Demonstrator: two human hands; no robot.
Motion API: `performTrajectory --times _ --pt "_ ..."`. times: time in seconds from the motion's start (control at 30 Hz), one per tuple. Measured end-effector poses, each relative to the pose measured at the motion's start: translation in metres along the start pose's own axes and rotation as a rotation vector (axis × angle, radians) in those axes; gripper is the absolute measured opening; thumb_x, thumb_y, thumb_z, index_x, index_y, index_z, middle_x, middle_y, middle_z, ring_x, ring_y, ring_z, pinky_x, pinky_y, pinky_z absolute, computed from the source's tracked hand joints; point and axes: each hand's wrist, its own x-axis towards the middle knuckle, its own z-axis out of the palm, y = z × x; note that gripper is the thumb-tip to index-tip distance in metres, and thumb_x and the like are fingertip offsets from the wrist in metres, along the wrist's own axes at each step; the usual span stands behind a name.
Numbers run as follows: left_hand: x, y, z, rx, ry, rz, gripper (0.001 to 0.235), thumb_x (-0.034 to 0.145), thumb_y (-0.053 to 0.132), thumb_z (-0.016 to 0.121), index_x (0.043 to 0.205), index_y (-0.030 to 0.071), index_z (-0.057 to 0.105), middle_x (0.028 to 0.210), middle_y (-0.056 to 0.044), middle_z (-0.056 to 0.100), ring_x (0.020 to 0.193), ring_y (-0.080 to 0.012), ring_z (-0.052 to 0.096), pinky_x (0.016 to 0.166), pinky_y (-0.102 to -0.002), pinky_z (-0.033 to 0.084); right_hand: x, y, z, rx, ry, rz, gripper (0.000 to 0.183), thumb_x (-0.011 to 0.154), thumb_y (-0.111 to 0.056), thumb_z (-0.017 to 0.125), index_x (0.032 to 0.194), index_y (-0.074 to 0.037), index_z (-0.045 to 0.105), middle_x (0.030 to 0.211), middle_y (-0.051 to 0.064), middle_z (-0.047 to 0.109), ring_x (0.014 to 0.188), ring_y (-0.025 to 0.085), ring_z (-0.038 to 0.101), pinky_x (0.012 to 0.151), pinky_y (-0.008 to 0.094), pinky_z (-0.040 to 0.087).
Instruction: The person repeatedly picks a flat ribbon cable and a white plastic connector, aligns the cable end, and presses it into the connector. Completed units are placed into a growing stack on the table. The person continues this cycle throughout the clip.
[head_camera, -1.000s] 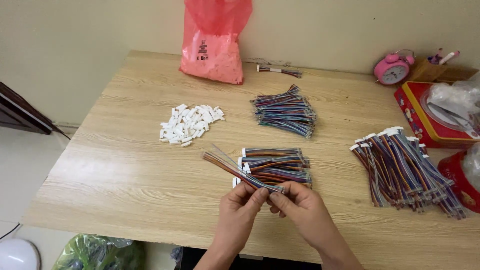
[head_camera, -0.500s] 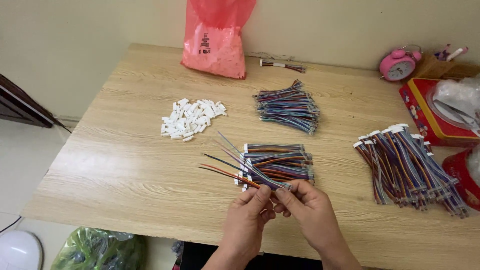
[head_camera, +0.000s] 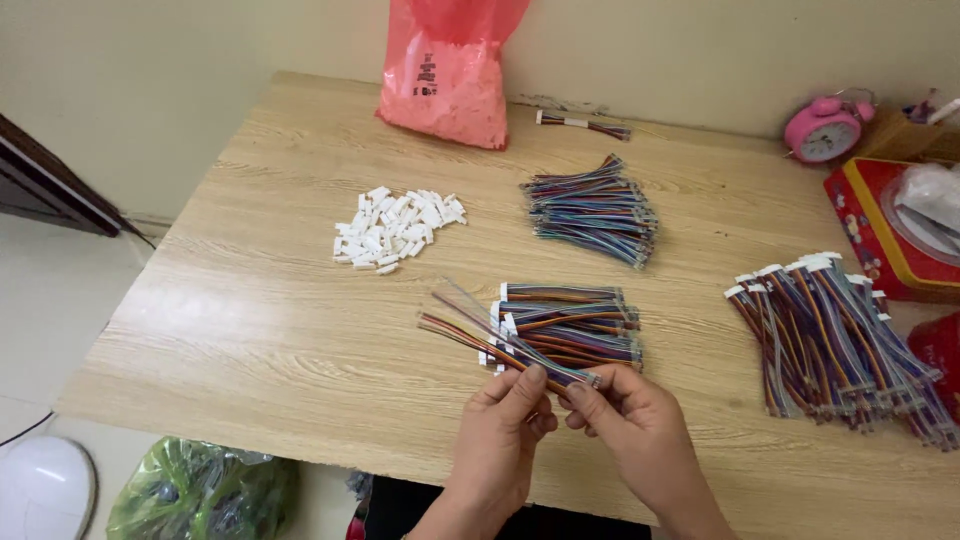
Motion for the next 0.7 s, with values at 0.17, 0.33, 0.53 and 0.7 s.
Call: performTrajectory --times 0.17,0.33,0.53,0.7 --pt "0.007 0.007 -0.003 -0.077 0.015 -0.013 0.015 0.093 0.020 0.073 0.085 0.008 0.068 0.073 0.000 0.062 0.067 -0.0121 0.058 0.064 -0.029 0.050 0.002 0.009 -0.009 -0.065 0.005 -0.007 0.016 0.094 -0.016 0.067 0.097 -0.002 0.073 0.078 0.003 0.071 0.071 0.010 0.066 0.064 0.026 0.052" --pt "0.029 0.036 -0.026 -0.149 0.062 0.081 0.014 0.093 0.020 0.071 0.091 0.006 0.070 0.073 -0.001 0.063 0.067 -0.0127 0.059 0.064 -0.029 0.051 -0.002 0.013 -0.035 -0.085 0.037 0.036 0.016 0.093 -0.016 0.067 0.097 -0.001 0.073 0.076 0.005 0.071 0.069 0.012 0.066 0.065 0.027 0.053" --pt "0.021 0.044 -0.023 -0.057 0.166 0.163 0.020 0.093 0.018 0.070 0.102 0.001 0.076 0.073 0.000 0.063 0.067 -0.0107 0.058 0.064 -0.027 0.052 0.005 0.035 -0.049 -0.055 0.028 0.085 0.025 0.097 -0.019 0.064 0.094 0.004 0.073 0.075 0.009 0.072 0.069 0.014 0.063 0.064 0.030 0.051" --pt "0.027 0.018 -0.021 0.085 0.156 0.283 0.017 0.091 0.017 0.076 0.092 0.000 0.077 0.067 -0.001 0.059 0.061 -0.0114 0.050 0.057 -0.026 0.042 -0.010 -0.024 -0.008 -0.398 0.378 -0.164 0.032 0.087 -0.010 0.069 0.118 -0.003 0.063 0.103 0.005 0.072 0.092 0.014 0.068 0.077 0.030 0.057"
